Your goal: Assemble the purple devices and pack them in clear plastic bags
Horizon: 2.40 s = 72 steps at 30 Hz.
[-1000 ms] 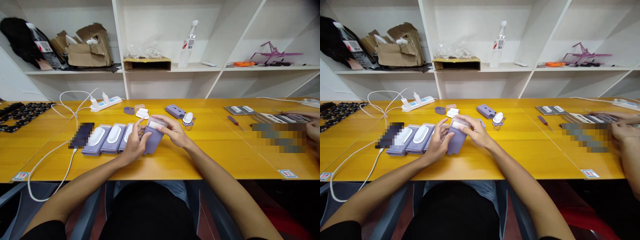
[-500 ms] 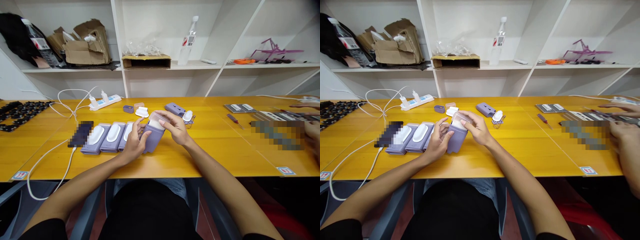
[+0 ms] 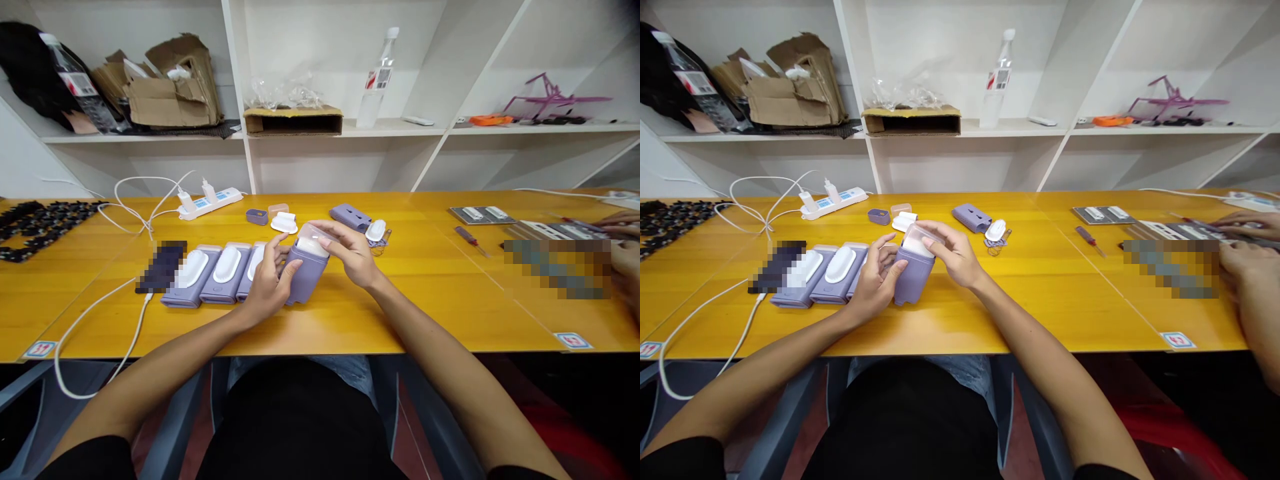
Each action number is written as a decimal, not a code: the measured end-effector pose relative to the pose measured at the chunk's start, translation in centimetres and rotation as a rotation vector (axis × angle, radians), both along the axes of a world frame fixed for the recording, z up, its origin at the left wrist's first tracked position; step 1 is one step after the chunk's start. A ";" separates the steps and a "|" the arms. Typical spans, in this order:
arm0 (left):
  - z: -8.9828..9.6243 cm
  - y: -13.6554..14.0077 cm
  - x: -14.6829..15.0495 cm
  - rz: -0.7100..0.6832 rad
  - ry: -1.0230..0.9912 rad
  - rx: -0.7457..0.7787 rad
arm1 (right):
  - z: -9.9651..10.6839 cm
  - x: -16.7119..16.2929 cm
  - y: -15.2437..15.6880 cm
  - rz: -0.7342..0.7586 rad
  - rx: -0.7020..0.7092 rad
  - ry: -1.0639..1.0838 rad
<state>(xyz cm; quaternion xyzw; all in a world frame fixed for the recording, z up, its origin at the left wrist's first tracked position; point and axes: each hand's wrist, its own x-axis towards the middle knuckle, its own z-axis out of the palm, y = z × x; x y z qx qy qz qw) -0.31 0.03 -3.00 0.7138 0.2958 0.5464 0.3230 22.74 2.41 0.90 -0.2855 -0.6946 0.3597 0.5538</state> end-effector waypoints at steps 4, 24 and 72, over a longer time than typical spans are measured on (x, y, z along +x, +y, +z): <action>0.0 -0.1 0.0 -0.013 -0.019 -0.029 | -0.2 -0.2 -0.2 -0.004 0.053 -0.108; 1.0 -0.4 -0.3 -0.028 -0.007 -0.036 | 0.5 0.2 -0.3 0.074 0.345 -0.398; 4.3 0.2 -1.6 -0.492 -0.174 -0.449 | -1.1 -0.6 0.2 -0.130 0.133 -0.194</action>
